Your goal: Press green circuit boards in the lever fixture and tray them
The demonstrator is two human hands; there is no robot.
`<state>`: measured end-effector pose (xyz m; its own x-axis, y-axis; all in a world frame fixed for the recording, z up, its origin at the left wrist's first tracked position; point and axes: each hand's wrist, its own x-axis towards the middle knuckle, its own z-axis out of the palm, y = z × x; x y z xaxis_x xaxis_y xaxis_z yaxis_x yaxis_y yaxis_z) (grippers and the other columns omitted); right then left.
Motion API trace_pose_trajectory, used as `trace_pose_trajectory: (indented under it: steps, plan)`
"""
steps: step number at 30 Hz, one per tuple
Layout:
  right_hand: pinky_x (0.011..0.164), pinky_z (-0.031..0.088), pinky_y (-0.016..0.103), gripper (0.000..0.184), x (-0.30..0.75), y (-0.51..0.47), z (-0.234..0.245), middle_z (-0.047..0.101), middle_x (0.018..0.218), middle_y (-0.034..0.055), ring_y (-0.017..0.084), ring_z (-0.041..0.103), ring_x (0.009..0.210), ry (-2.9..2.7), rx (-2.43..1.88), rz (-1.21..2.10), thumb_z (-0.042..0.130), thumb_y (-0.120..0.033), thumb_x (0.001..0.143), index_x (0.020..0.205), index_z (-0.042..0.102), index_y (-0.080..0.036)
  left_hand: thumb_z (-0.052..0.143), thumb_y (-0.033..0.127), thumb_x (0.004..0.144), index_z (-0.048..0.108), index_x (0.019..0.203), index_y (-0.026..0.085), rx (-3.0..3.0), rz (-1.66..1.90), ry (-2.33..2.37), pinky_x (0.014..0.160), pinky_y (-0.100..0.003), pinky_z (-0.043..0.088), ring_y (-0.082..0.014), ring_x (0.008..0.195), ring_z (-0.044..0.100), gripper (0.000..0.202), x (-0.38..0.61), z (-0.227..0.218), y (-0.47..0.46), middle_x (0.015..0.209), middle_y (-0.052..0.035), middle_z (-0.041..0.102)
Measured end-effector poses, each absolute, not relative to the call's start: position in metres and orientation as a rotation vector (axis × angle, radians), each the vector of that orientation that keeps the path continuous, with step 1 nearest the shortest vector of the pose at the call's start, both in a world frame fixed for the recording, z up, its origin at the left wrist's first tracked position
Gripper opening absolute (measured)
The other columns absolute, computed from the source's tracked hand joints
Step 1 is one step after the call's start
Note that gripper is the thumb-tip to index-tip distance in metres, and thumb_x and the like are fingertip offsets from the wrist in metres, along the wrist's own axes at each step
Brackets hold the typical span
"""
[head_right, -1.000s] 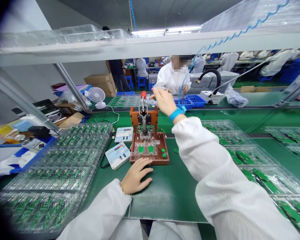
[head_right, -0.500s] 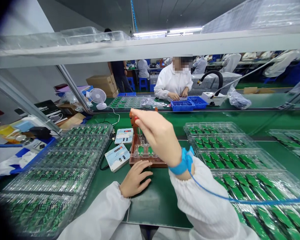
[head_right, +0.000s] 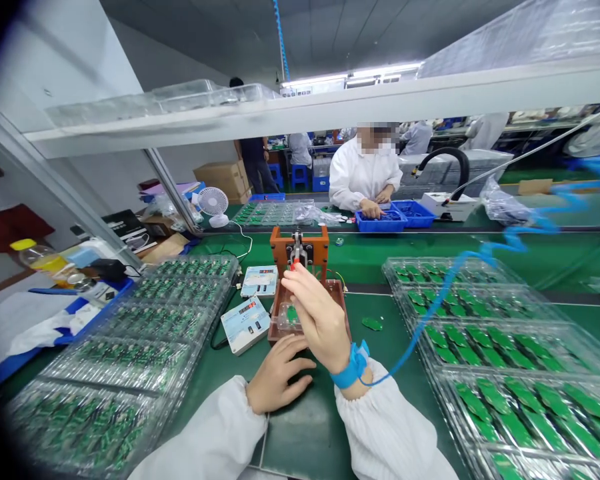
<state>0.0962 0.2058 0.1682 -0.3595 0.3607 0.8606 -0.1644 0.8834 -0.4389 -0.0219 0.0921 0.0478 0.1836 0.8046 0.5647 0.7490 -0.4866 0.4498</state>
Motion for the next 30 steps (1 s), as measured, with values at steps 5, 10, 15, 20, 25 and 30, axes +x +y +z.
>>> trace_pose_trajectory:
  steps: [5,10,15,20,25,30]
  plan:
    - [0.118,0.048,0.049,0.053,0.086,0.203,0.161,0.058,0.145,0.0061,0.025,0.045,0.146,-1.808,-0.139,0.571,0.050,-0.003,0.097,0.144,0.052,-0.028,0.074,0.038,0.088,0.076,0.095,0.019,1.838,1.141,1.289,0.101,-0.039,0.054,-0.0241,0.104,0.072,0.020,-0.052,0.098,0.089,0.108,-0.0088,0.077]
    - [0.119,0.045,0.051,0.053,0.084,0.201,0.158,0.057,0.145,0.0075,0.026,0.043,0.147,-1.797,-0.136,0.592,0.052,-0.003,0.096,0.144,0.051,-0.028,0.072,0.043,0.087,0.076,0.098,0.016,1.586,0.975,1.660,0.090,-0.038,0.057,-0.0264,0.096,0.072,0.029,-0.128,0.145,0.108,0.101,-0.0103,0.077]
    - [0.119,0.045,0.053,0.054,0.084,0.199,0.157,0.058,0.144,0.0073,0.027,0.044,0.147,-1.782,-0.138,0.601,0.052,-0.004,0.096,0.143,0.051,-0.029,0.090,0.042,0.063,0.049,0.151,0.022,1.666,0.129,2.213,0.126,-0.054,0.020,-0.0427,0.156,0.014,0.099,-0.179,0.140,0.149,0.168,-0.0161,0.024]
    - [0.119,0.045,0.052,0.053,0.085,0.200,0.159,0.057,0.145,0.0064,0.026,0.043,0.147,-1.800,-0.136,0.620,0.052,-0.005,0.096,0.143,0.052,-0.030,0.087,0.063,0.058,0.022,0.163,0.024,1.677,-0.373,2.127,0.126,-0.056,0.013,-0.0427,0.156,-0.006,0.130,-0.184,0.127,0.170,0.171,-0.0155,-0.001]
    - [0.120,0.044,0.051,0.053,0.086,0.200,0.159,0.056,0.146,0.0061,0.026,0.042,0.148,-1.798,-0.137,0.634,0.052,-0.005,0.096,0.143,0.051,-0.030,0.083,0.073,0.056,0.016,0.164,0.026,1.674,-0.498,2.088,0.124,-0.061,0.016,-0.0438,0.156,-0.006,0.136,-0.185,0.120,0.173,0.171,-0.0132,-0.003]
    - [0.121,0.043,0.051,0.052,0.086,0.198,0.158,0.057,0.145,0.0061,0.027,0.043,0.147,-1.787,-0.136,0.633,0.053,-0.006,0.096,0.143,0.052,-0.030,0.080,0.075,0.058,0.014,0.164,0.023,1.667,-0.488,2.072,0.124,-0.063,0.011,-0.0454,0.155,-0.010,0.136,-0.186,0.113,0.172,0.171,-0.0132,-0.006]
